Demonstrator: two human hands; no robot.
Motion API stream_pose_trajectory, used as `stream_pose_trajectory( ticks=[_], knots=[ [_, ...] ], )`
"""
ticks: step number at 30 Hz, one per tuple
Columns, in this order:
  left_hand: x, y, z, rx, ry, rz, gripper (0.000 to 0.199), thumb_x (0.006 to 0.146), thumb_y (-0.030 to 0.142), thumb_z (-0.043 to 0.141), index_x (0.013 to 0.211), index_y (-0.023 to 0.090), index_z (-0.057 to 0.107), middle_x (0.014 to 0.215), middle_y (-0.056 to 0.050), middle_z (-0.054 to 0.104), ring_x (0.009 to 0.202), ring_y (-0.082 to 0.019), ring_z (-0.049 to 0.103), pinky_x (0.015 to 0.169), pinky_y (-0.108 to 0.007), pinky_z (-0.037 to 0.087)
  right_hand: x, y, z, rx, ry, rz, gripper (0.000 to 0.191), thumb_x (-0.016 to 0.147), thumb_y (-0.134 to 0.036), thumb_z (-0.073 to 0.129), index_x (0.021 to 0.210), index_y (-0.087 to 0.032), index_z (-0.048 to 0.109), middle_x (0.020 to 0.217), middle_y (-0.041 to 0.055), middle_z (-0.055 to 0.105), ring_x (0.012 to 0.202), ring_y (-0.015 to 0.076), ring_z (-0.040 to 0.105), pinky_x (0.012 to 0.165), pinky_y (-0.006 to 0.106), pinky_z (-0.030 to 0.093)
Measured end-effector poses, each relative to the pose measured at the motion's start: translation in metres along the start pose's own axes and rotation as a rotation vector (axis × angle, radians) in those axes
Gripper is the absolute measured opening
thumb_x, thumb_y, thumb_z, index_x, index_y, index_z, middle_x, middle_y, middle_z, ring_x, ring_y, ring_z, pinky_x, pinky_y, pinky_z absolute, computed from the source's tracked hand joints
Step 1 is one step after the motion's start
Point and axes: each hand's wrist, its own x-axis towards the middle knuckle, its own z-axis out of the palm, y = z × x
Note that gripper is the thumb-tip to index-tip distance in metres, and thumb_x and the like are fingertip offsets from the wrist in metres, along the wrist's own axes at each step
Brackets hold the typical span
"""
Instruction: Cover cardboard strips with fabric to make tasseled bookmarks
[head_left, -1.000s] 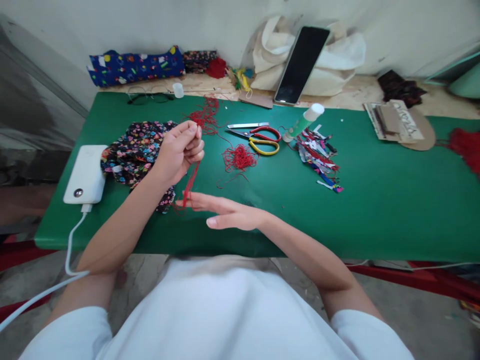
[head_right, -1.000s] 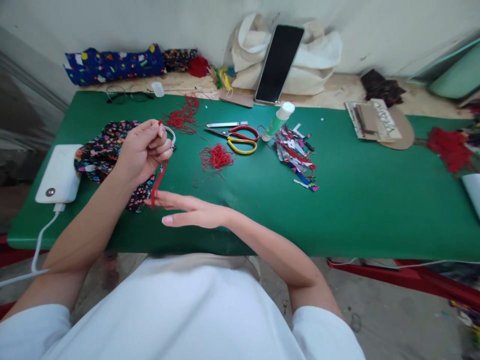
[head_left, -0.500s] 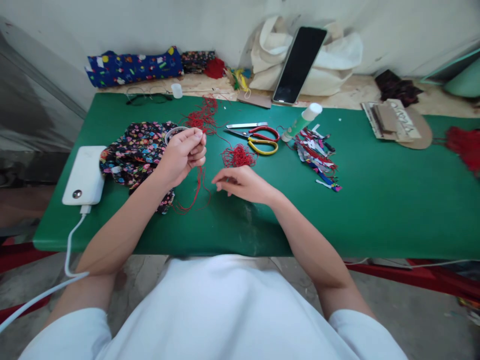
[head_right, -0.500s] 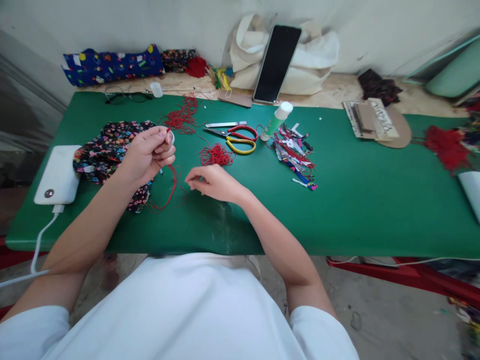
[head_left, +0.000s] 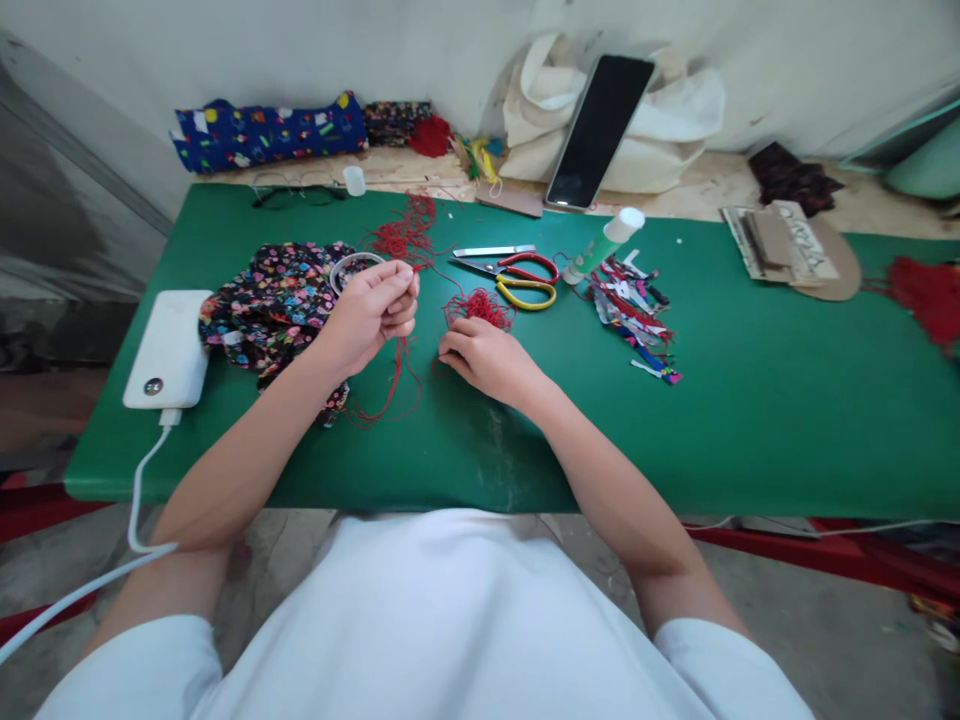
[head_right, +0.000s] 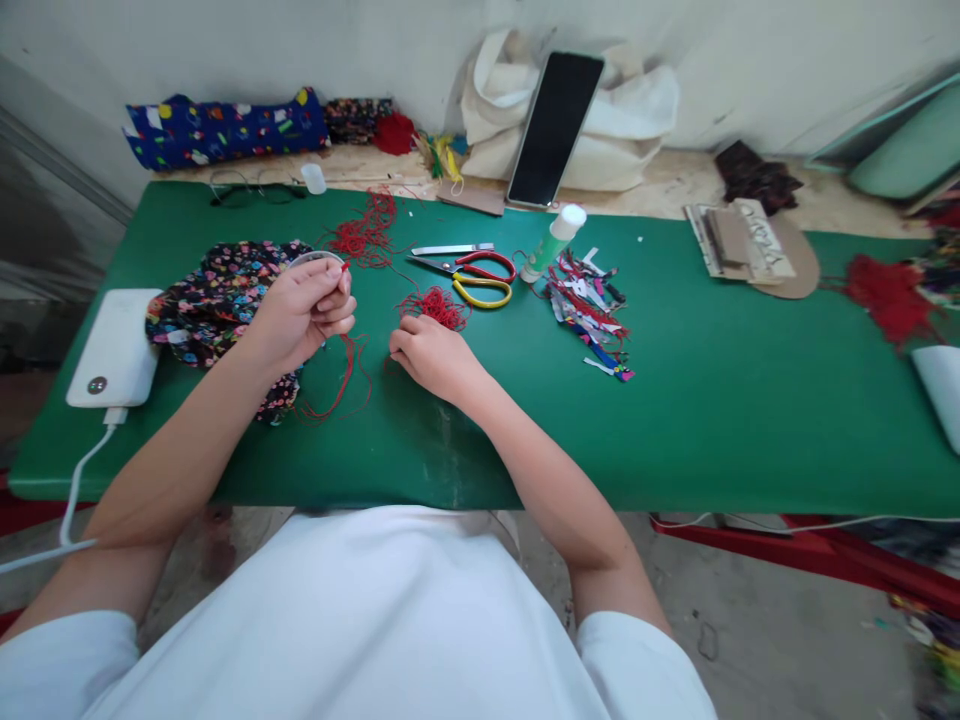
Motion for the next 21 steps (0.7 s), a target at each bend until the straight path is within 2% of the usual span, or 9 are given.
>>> stream_pose_trajectory(
  ticks=[4,8,12,16,21],
  knots=[
    [0.001,-0.002,0.0,-0.001,-0.005,-0.013,0.026,0.093,0.022,0.056,0.069,0.016,0.048,0.052,0.009,0.03,0.042,-0.002,0.025,0.042,-0.014,0.023,0.001,-0.002,0.006,-0.084,-0.013,-0.005,0.018,0.099,-0.02,0.047,0.096,-0.013,0.063,0.096,0.0108,0.06,0.091,0.0208,0.053,0.075,0.03,0.04],
    [0.001,-0.005,-0.001,-0.018,-0.027,-0.004,0.024,0.093,0.018,0.051,0.07,0.015,0.05,0.052,0.009,0.032,0.042,-0.003,0.026,0.042,-0.015,0.023,0.0,-0.001,0.008,-0.049,0.022,-0.021,0.016,0.099,-0.02,0.045,0.096,-0.014,0.059,0.096,0.0104,0.06,0.089,0.0199,0.053,0.075,0.03,0.043],
    [0.002,-0.01,-0.002,0.041,-0.076,0.008,0.023,0.09,0.025,0.058,0.071,0.015,0.052,0.054,0.008,0.037,0.044,-0.003,0.028,0.043,-0.017,0.024,-0.003,0.002,0.0,0.018,0.219,-0.117,0.017,0.101,-0.024,0.04,0.095,-0.017,0.055,0.096,0.0103,0.059,0.089,0.0206,0.053,0.075,0.032,0.045],
    [0.002,-0.017,-0.002,0.146,-0.189,0.013,0.028,0.085,0.036,0.067,0.072,0.015,0.053,0.054,0.008,0.038,0.045,-0.003,0.031,0.045,-0.017,0.026,-0.007,0.002,-0.01,0.09,0.412,-0.216,0.018,0.102,-0.028,0.038,0.094,-0.02,0.052,0.093,0.0085,0.059,0.087,0.0195,0.054,0.077,0.033,0.047],
    [0.0,-0.021,0.002,0.191,-0.286,-0.069,0.033,0.084,0.039,0.067,0.07,0.015,0.049,0.057,0.007,0.041,0.047,-0.003,0.034,0.044,-0.016,0.022,-0.008,0.002,-0.014,0.118,0.57,-0.223,0.015,0.101,-0.028,0.042,0.092,-0.02,0.051,0.093,0.0085,0.059,0.086,0.0199,0.056,0.076,0.034,0.049]
  ],
)
